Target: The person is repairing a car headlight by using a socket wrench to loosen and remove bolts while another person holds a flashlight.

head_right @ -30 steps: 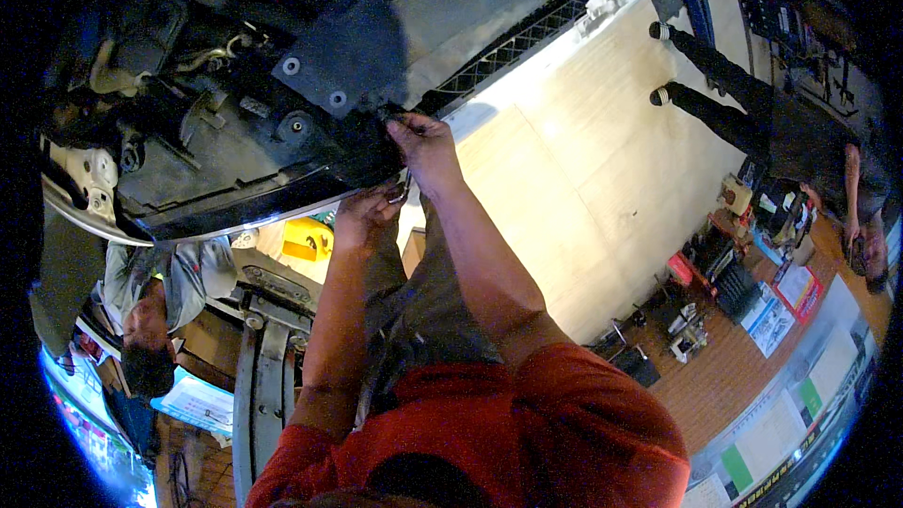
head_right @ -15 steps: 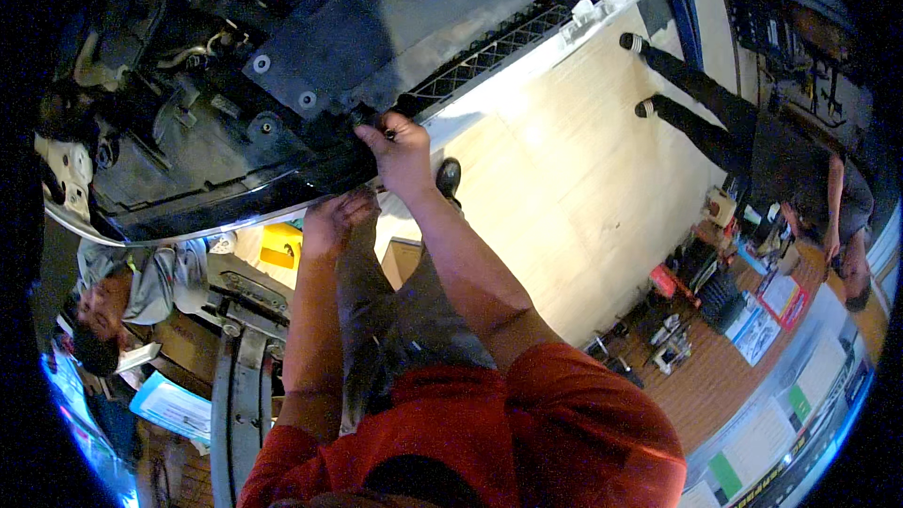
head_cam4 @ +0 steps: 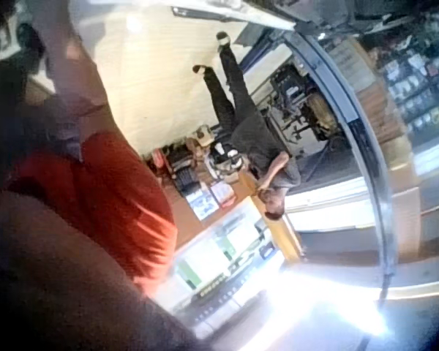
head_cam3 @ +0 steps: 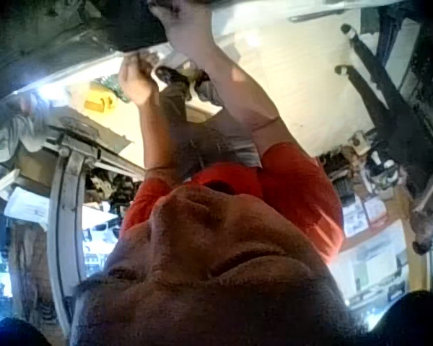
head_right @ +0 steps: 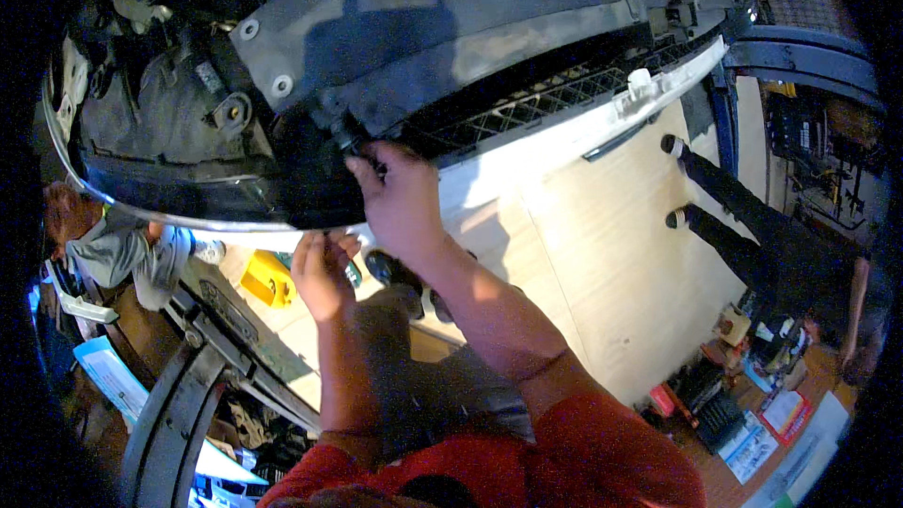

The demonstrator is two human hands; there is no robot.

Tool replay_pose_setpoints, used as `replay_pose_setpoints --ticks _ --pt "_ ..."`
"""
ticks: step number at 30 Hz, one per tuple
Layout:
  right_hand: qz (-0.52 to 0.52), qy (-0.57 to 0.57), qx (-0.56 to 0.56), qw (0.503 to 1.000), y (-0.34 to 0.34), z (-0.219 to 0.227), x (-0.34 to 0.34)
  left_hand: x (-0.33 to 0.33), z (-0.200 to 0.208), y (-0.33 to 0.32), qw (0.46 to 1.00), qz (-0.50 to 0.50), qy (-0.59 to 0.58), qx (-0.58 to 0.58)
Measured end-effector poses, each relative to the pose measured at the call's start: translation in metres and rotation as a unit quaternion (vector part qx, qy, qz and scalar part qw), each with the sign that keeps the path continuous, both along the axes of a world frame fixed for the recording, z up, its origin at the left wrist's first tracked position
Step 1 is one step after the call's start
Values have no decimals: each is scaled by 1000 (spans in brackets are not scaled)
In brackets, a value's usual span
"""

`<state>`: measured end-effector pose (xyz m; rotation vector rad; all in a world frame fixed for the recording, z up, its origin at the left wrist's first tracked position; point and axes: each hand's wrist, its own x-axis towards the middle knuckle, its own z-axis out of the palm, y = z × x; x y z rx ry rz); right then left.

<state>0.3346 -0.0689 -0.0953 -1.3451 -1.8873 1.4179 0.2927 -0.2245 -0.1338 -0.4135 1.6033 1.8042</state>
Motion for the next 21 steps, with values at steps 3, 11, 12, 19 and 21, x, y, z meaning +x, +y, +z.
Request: replay_pose_setpoints --ticks 3,11,12,19,21 --pt "20 31 75 996 4 -5 1 25 -22 5 914 33 373 -159" --pt "78 9 244 967 1 -17 11 15 -52 4 724 -123 619 -279" --pt "78 5 253 964 1 -21 10 16 -53 6 717 -129 625 -278" --pt "77 -9 444 893 1 -32 3 14 -42 16 686 -73 687 -229" --pt "97 -20 448 889 5 -31 7 12 -39 19 687 -68 676 -259"
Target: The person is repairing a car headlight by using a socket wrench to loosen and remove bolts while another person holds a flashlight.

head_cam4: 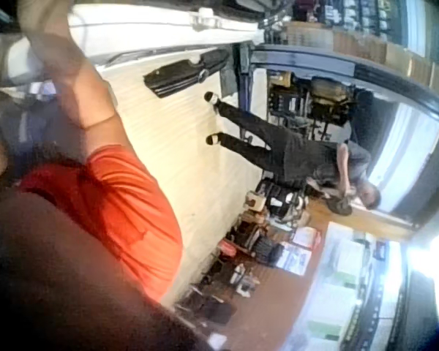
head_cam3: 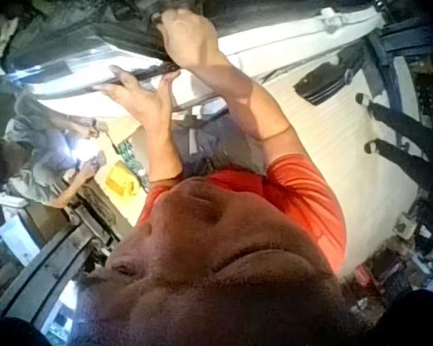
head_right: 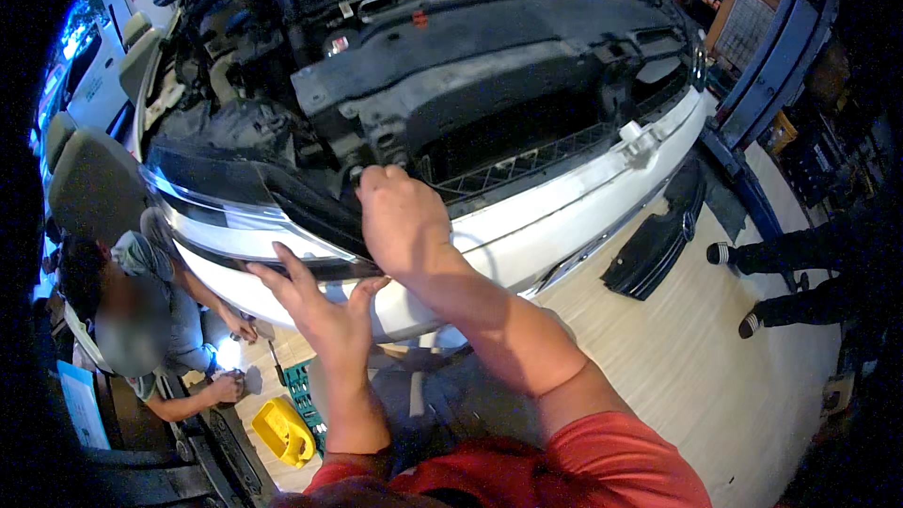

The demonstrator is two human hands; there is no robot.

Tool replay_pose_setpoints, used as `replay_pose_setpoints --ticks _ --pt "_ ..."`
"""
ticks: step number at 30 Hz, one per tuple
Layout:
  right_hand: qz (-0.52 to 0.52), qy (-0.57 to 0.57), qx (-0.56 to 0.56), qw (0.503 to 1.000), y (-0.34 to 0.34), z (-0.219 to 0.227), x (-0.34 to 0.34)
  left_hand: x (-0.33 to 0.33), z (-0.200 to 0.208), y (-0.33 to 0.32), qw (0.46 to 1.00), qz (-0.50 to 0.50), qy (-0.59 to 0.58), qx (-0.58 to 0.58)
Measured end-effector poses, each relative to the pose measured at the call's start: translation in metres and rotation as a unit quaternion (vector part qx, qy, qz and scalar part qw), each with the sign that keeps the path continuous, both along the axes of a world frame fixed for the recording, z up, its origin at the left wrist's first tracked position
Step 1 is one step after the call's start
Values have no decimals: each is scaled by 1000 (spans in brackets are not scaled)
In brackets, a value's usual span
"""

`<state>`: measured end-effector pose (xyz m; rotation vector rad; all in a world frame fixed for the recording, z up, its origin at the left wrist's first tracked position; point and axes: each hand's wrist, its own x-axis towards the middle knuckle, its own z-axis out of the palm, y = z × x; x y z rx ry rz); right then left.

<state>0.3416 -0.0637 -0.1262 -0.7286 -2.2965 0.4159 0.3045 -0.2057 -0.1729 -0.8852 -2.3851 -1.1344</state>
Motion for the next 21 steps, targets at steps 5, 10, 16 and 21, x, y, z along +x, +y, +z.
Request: replay_pose_setpoints --ticks 5,10,16,21 --pt "-6 -25 17 1000 -4 2 2 -3 8 1 1000 -25 -8 14" --pt "-42 -23 38 998 -4 -2 3 -3 -4 3 996 -62 25 63" --pt "-79 -36 10 996 -12 -2 -4 -10 -7 -19 991 -132 26 23" --pt "-72 -26 19 997 -17 0 -6 -42 -1 -36 985 -149 72 -48"
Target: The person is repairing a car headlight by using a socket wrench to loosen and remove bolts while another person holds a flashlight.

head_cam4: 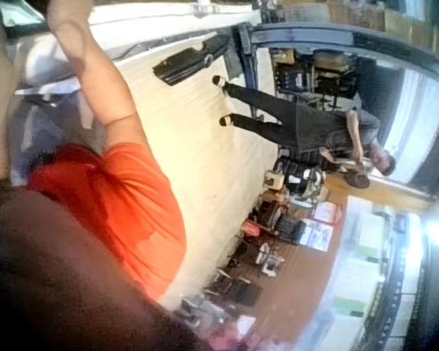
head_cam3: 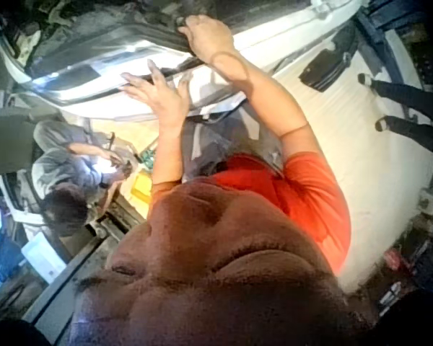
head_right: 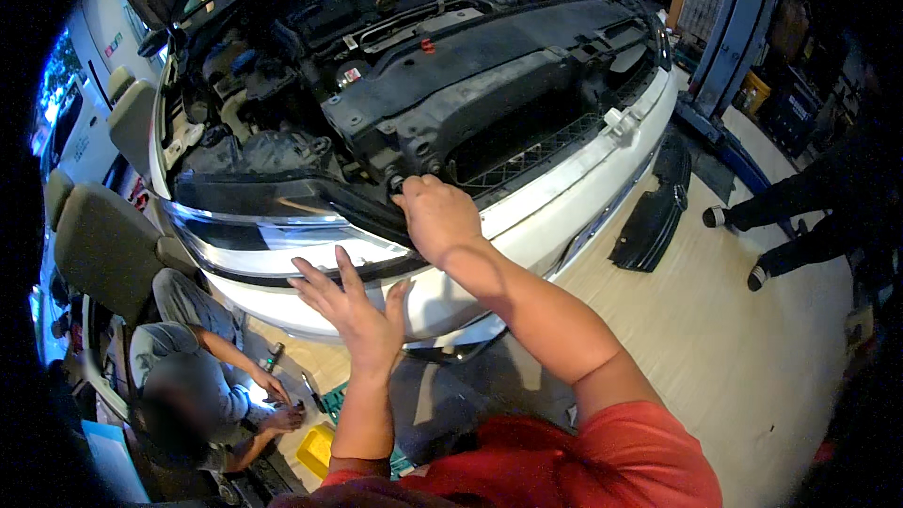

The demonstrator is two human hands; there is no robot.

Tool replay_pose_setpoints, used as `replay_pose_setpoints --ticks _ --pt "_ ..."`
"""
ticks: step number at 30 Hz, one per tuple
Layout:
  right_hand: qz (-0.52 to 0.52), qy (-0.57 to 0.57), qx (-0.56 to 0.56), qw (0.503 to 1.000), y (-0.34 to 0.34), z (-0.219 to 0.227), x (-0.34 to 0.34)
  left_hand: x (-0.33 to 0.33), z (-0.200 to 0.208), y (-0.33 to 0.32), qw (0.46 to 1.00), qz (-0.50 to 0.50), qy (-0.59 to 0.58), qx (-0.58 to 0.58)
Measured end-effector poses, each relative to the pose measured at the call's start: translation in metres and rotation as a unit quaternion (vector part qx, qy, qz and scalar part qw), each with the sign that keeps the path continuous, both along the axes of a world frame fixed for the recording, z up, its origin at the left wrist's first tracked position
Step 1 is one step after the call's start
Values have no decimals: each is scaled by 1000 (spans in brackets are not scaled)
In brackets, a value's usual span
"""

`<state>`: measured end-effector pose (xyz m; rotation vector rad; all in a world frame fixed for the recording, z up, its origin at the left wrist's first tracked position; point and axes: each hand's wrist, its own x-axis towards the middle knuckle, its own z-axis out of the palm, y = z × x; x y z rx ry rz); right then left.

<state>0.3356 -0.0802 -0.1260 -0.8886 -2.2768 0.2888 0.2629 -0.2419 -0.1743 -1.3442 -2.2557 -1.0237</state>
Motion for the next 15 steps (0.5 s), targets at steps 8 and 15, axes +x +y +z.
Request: replay_pose_setpoints --ticks 8,15 --pt "-21 2 -35 999 -4 5 1 -158 98 -5 983 21 178 31" --pt "-30 67 -60 995 -9 6 -2 -202 202 98 920 -301 8 -251"
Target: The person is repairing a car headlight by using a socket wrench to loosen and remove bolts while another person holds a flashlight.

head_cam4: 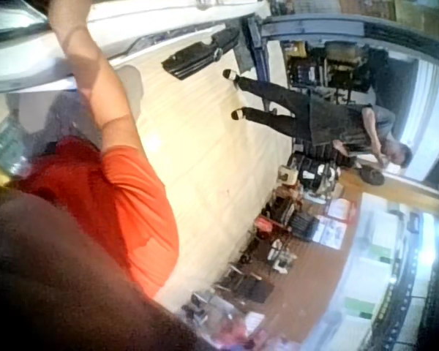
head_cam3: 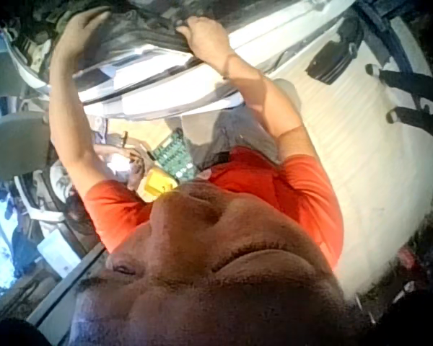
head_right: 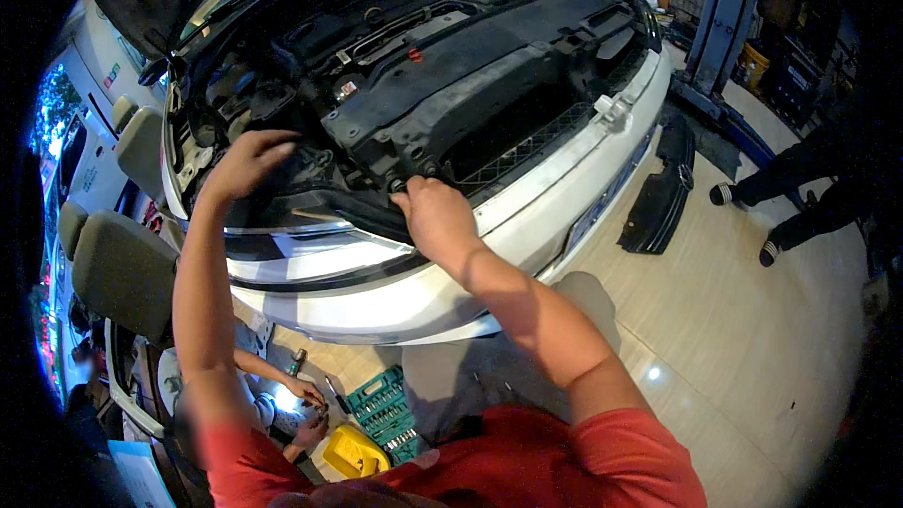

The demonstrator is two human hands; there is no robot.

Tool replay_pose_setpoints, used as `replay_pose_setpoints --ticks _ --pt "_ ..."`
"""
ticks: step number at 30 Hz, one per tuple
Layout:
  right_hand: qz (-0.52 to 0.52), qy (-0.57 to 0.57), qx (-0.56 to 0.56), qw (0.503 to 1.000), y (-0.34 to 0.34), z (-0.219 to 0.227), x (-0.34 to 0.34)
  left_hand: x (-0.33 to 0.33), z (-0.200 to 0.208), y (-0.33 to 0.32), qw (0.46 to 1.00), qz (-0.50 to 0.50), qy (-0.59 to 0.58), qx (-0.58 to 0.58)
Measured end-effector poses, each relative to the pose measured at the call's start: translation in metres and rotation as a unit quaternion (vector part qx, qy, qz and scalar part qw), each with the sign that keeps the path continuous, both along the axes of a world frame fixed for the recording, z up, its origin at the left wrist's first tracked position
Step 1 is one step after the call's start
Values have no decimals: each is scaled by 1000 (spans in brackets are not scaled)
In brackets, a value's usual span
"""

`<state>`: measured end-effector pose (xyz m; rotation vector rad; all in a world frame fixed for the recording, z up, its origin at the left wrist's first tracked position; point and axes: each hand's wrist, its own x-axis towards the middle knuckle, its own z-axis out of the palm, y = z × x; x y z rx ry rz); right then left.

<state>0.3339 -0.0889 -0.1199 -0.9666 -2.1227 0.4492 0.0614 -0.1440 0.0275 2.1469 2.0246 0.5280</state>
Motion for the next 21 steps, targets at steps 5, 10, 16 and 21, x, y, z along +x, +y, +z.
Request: replay_pose_setpoints --ticks 5,10,16,21 --pt "20 45 -13 999 5 -4 -1 47 -5 39 980 -3 70 -188" --pt "36 65 -26 997 5 -5 1 35 -23 41 986 8 -67 -153" --pt "7 57 -24 998 1 4 -3 32 -17 47 989 4 -6 -148" --pt "-11 48 -44 998 8 -6 -5 34 -25 49 993 -9 -17 -113"
